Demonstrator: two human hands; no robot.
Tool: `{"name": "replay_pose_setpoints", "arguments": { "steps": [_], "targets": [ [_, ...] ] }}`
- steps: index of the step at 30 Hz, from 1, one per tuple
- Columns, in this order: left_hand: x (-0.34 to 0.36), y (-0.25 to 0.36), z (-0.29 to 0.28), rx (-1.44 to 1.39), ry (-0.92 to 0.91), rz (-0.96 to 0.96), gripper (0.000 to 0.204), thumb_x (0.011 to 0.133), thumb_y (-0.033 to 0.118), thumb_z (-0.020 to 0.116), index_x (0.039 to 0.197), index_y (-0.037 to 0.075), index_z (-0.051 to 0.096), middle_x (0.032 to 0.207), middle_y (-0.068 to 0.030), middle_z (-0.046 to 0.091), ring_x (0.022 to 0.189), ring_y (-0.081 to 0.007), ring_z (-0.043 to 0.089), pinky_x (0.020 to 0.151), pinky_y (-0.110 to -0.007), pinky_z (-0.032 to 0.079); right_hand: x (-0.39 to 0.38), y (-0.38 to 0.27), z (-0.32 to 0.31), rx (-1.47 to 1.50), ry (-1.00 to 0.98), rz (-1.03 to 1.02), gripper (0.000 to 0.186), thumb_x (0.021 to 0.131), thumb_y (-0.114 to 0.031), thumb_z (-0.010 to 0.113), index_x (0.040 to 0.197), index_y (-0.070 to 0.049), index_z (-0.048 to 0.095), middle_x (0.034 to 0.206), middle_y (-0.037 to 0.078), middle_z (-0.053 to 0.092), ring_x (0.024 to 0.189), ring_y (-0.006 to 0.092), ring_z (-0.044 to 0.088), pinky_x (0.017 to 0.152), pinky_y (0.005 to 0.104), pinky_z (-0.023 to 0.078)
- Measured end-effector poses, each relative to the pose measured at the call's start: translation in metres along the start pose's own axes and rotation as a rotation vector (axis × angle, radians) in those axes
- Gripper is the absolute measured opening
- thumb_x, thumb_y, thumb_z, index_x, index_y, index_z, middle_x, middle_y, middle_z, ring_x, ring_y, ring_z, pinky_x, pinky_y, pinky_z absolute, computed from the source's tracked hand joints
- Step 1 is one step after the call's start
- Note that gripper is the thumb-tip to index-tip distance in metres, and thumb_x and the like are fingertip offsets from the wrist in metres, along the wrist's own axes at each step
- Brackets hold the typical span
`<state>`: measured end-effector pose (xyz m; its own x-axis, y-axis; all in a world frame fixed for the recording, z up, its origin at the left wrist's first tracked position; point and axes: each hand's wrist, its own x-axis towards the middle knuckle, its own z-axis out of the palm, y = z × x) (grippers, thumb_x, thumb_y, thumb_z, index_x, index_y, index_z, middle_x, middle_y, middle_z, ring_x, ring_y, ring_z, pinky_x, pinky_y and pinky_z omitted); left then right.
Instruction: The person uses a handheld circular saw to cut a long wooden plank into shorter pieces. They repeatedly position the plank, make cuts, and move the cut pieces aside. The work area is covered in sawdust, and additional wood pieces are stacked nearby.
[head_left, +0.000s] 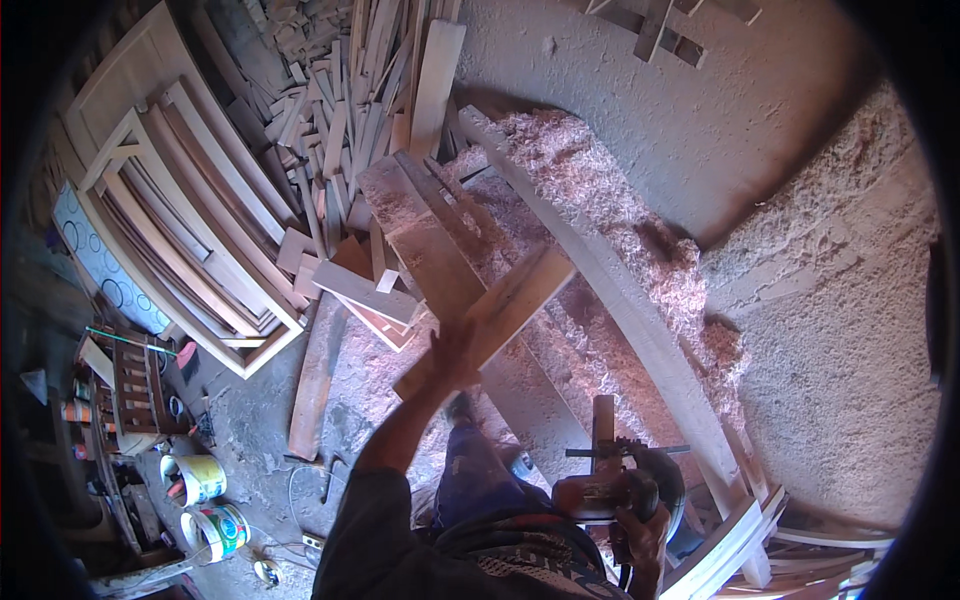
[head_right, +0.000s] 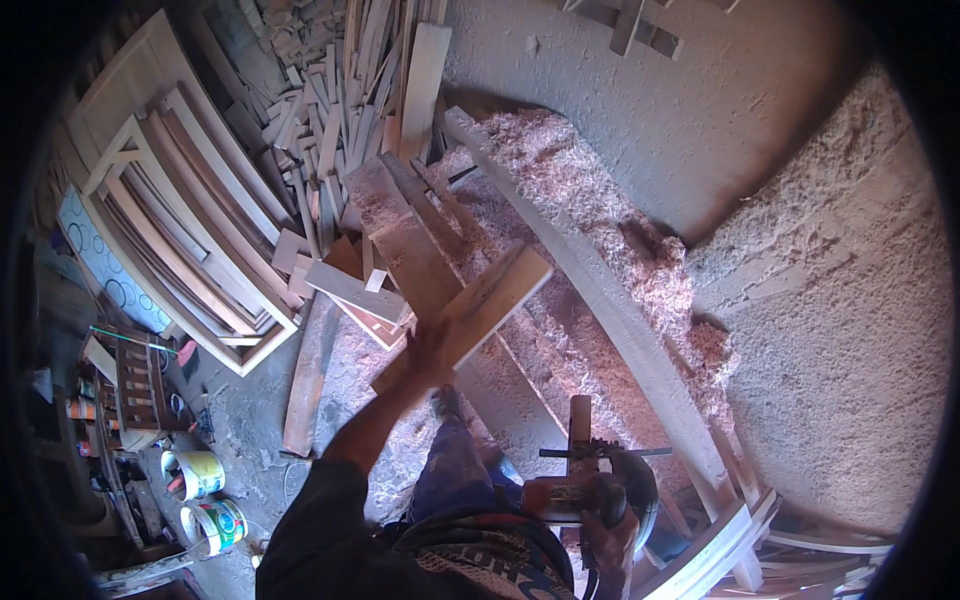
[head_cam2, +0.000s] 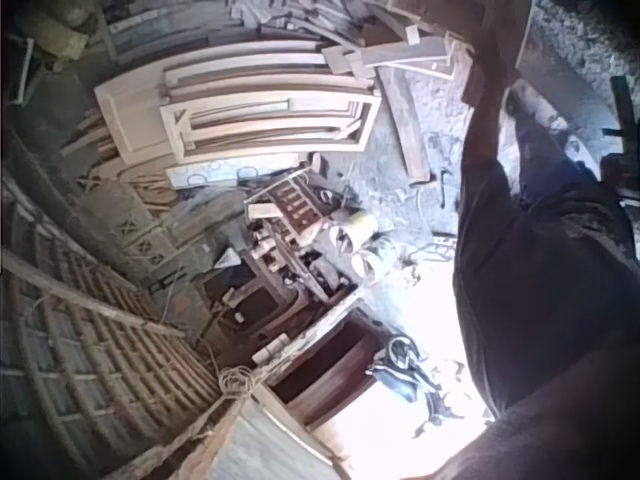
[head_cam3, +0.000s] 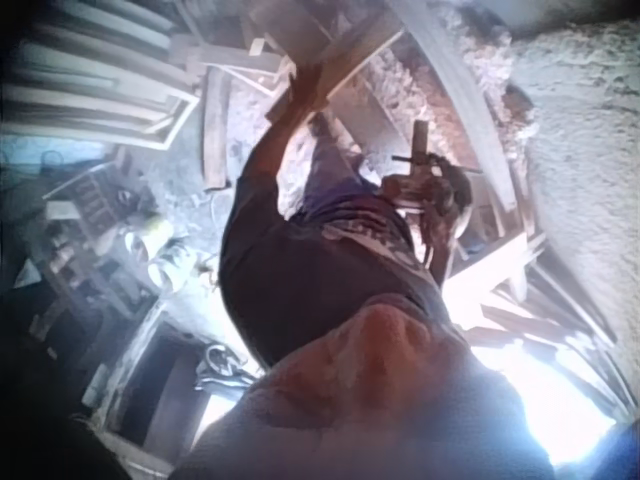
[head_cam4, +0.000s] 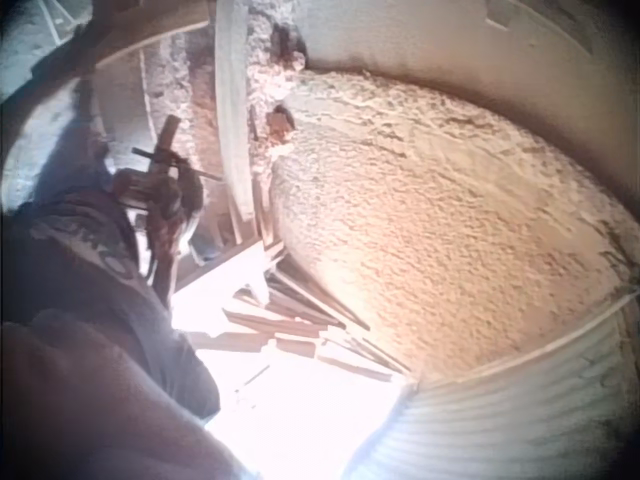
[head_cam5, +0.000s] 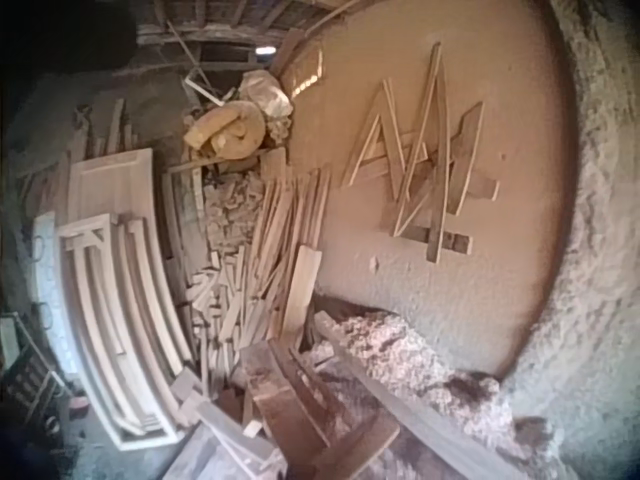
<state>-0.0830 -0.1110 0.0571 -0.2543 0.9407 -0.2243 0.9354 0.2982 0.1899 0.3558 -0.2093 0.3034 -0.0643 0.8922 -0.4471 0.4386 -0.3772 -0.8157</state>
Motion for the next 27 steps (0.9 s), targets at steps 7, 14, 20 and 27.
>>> {"name": "replay_pose_setpoints", "arguments": {
  "steps": [7,14,20,27],
  "targets": [
    [0.013,-0.062,0.023,-0.035,0.565,0.048,0.082,0.074,0.0,0.07,0.152,0.015,0.051,0.156,-0.024,0.043,0.149,-0.0459,0.032,0.12,-0.062,0.025,-0.004,-0.02,0.006,0.027,0.061,0.025,0.058,0.078,-0.012,0.073,0.134,0.001,0.063,0.101,0.007,0.069,0.084,0.0151,0.064,0.076,0.0327,0.052],
    [0.056,-0.01,0.058,-1.579,0.646,-0.92,0.078,0.088,0.029,0.08,0.148,-0.007,0.044,0.139,-0.025,0.057,0.124,-0.0361,0.059,0.1,-0.044,0.051,0.002,-0.011,0.01,0.043,0.032,0.018,0.059,0.077,-0.01,0.074,0.134,0.001,0.063,0.1,0.008,0.07,0.078,0.0123,0.064,0.069,0.0289,0.051],
    [0.055,-0.042,0.014,-1.651,0.383,-0.837,0.071,0.071,0.025,0.091,0.126,-0.005,0.058,0.102,-0.0111,0.067,0.081,-0.0271,0.066,0.074,-0.042,0.056,0.004,-0.019,0.011,0.016,0.008,0.057,0.062,0.076,-0.013,0.076,0.135,0.0,0.063,0.108,0.009,0.071,0.09,0.0183,0.067,0.084,0.0347,0.053],
    [0.054,-0.006,-0.096,-0.785,0.295,-0.808,0.097,0.072,0.05,0.083,0.146,0.003,0.043,0.142,-0.0245,0.05,0.128,-0.0421,0.056,0.103,-0.055,0.048,0.009,0.008,0.005,0.071,0.046,-0.023,0.06,0.074,-0.013,0.076,0.132,0.0,0.066,0.115,0.01,0.071,0.103,0.021,0.066,0.092,0.0363,0.051]
  ]
}}
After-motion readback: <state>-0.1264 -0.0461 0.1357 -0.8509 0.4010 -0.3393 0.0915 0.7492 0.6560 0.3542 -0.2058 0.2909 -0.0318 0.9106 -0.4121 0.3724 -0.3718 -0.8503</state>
